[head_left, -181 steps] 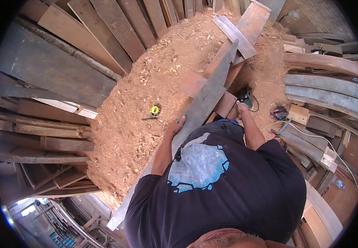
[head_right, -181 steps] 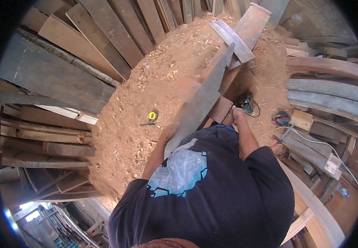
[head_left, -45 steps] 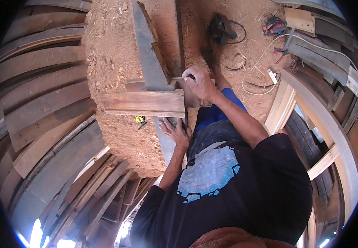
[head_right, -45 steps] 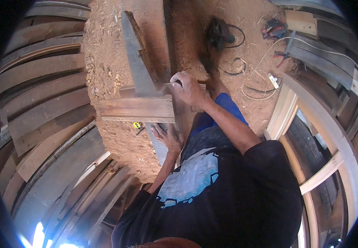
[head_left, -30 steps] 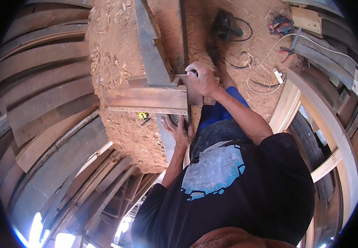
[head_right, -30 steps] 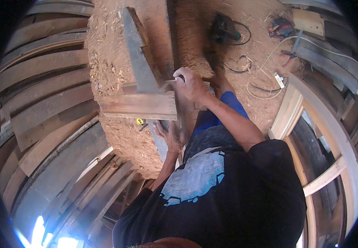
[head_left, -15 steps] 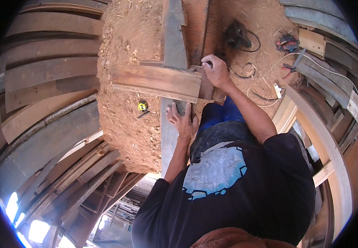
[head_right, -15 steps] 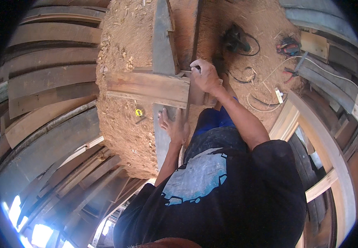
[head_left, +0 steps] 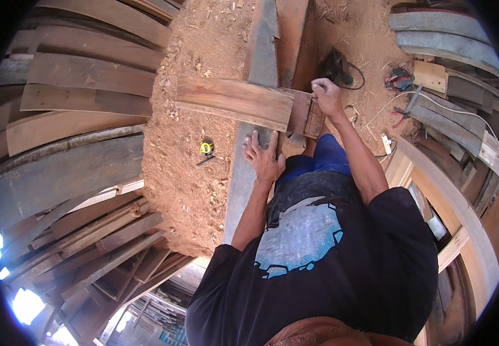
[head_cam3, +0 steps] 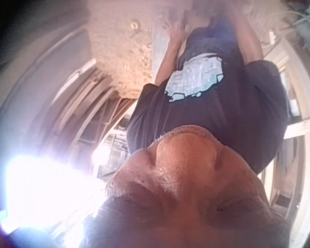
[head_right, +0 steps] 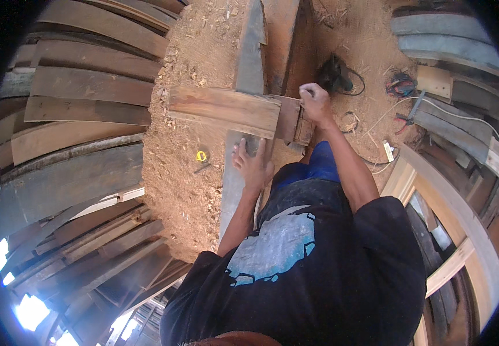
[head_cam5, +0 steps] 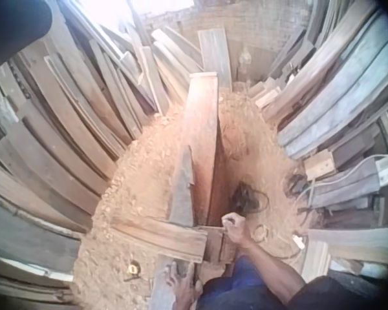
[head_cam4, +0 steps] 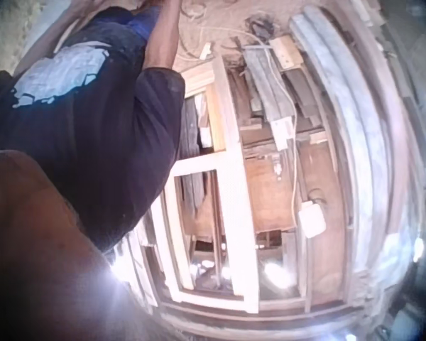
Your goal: The person measures a long wooden plank with a tape measure and marks it. Then, using a circular saw, the person cuts the plank along the marked line. The person handles the plank and saw throughout the process.
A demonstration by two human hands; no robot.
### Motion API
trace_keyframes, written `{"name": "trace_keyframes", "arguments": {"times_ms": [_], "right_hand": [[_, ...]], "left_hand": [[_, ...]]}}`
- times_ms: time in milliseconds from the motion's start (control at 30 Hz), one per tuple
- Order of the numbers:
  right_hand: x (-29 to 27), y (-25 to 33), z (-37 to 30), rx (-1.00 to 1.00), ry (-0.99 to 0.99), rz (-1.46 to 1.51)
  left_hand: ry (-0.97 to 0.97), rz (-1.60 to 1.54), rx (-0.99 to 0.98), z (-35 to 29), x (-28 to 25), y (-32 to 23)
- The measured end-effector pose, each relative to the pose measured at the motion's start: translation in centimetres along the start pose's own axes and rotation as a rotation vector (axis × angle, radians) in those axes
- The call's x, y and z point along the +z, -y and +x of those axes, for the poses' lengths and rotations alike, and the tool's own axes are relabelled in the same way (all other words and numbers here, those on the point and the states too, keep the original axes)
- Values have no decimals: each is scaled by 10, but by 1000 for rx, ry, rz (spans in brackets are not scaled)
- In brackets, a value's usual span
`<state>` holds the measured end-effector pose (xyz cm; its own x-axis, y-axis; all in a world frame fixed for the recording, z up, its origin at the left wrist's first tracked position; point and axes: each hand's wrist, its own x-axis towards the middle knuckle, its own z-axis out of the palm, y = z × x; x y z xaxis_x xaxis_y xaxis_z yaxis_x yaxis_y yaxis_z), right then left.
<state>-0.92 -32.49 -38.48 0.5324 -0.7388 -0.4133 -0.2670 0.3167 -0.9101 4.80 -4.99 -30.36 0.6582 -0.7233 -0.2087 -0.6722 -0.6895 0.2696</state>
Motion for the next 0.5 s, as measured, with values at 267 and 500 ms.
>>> {"name": "trace_keyframes", "arguments": {"times_ms": [267,500], "right_hand": [[-86,-56,-49,19,-136,-133],[-97,-59,-75,78,-171,-283]], "left_hand": [[-107,28,16,0,9,-1],[-165,38,24,-3,14,1]]}}
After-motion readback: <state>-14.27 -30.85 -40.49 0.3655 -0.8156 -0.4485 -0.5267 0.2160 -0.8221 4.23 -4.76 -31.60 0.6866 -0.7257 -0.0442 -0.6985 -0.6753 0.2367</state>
